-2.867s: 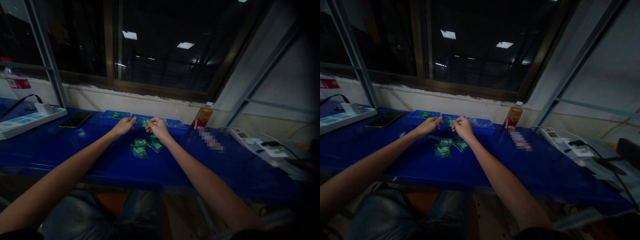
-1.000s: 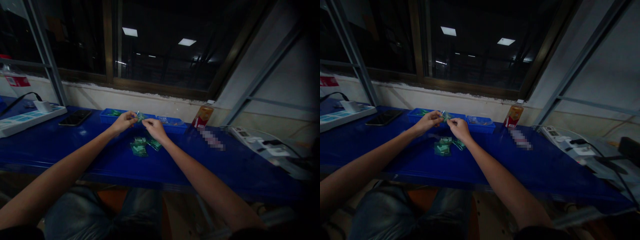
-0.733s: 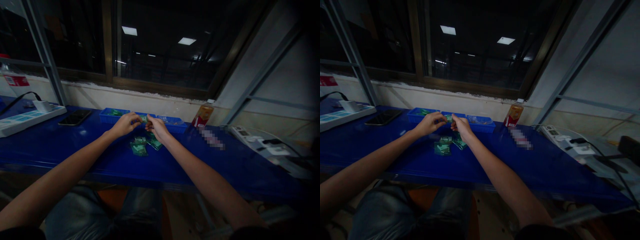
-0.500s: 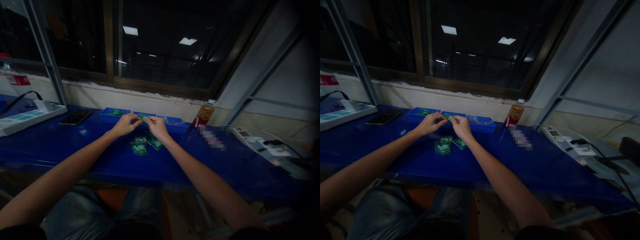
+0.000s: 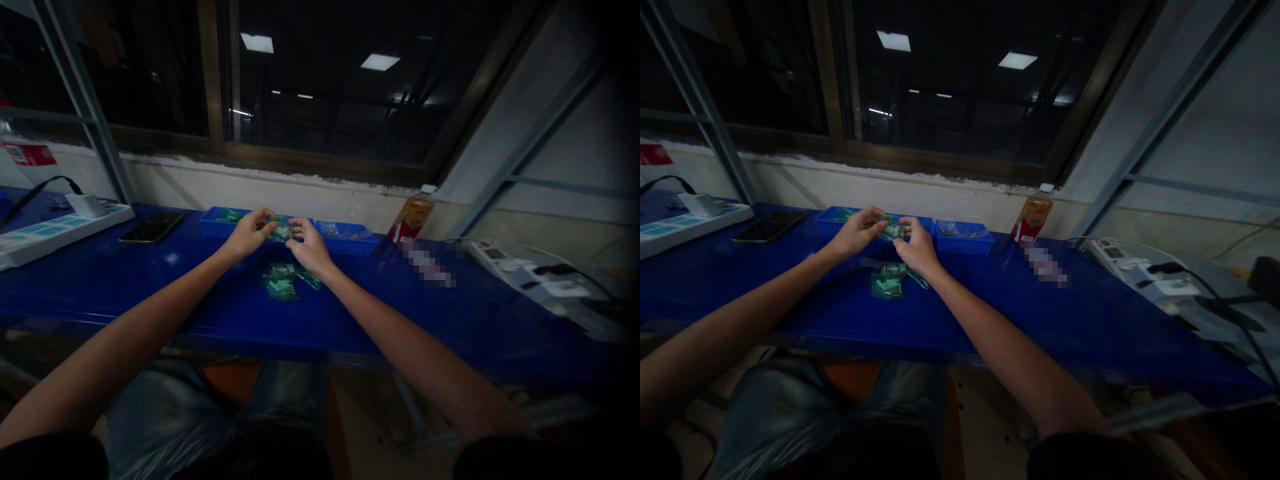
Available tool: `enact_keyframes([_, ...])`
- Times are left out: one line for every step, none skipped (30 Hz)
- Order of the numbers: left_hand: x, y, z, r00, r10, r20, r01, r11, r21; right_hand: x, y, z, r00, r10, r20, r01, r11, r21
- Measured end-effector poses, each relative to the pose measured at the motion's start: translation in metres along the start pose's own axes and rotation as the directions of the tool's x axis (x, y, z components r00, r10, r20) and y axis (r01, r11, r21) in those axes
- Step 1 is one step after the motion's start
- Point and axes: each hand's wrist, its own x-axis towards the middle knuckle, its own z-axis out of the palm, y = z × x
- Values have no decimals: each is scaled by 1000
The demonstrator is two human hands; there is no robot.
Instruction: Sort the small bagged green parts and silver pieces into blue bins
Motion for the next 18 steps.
enact_keyframes([0,-1,0,1000,31,2,-31,999,42,1,2,1,999,49,3,-49,997,53])
enact_keyframes([0,-2,-1,998,59,8,-60,995,82,2,3,2,996,94,9,-95,991,99])
enact_keyframes([0,-2,-2,996,85,19,-87,990,116,3,4,3,991,133,15,-134,982,136])
enact_keyframes([0,-2,-2,994,108,32,-111,983,143,3,5,3,987,162,24,-163,973,161])
enact_keyframes([-1,-1,-2,991,125,45,-131,977,167,4,7,3,984,177,32,-180,970,166])
enact_keyframes([-1,0,-2,989,137,55,-146,971,188,4,8,2,984,174,36,-177,974,144])
enact_keyframes([-2,1,-2,988,144,62,-154,965,211,4,8,1,988,152,33,-155,983,95])
enact_keyframes([-3,3,-1,987,145,65,-156,960,234,3,8,-1,994,109,28,-109,994,23])
enact_keyframes([-3,4,-1,989,136,64,-147,955,256,2,7,-2,999,44,22,-43,997,-63])
enact_keyframes([-3,5,0,993,111,49,-120,956,267,1,5,-4,999,-33,17,36,988,-152])
enact_keyframes([-4,6,0,997,69,25,-73,962,262,0,3,-6,994,-111,13,111,966,-231])
enact_keyframes([-4,6,1,1000,8,-1,-8,971,241,-1,1,-8,984,-178,13,173,940,-295])
enact_keyframes([-4,6,1,998,-64,-19,67,976,208,-1,-2,-10,974,-226,14,217,914,-343])
enact_keyframes([-4,6,1,990,-141,-21,142,974,176,-2,-4,-11,966,-257,17,244,893,-378])
enact_keyframes([-4,6,1,979,-204,-4,202,967,158,-2,-5,-12,962,-272,21,257,879,-401])
enact_keyframes([-4,5,1,970,-243,31,235,959,161,-3,-6,-13,960,-277,31,265,871,-414])
enact_keyframes([-4,4,1,965,-252,69,237,955,176,-3,-6,-13,960,-277,47,271,867,-418])
enact_keyframes([-4,2,2,968,-232,99,211,959,192,-3,-5,-13,959,-277,64,278,866,-415])
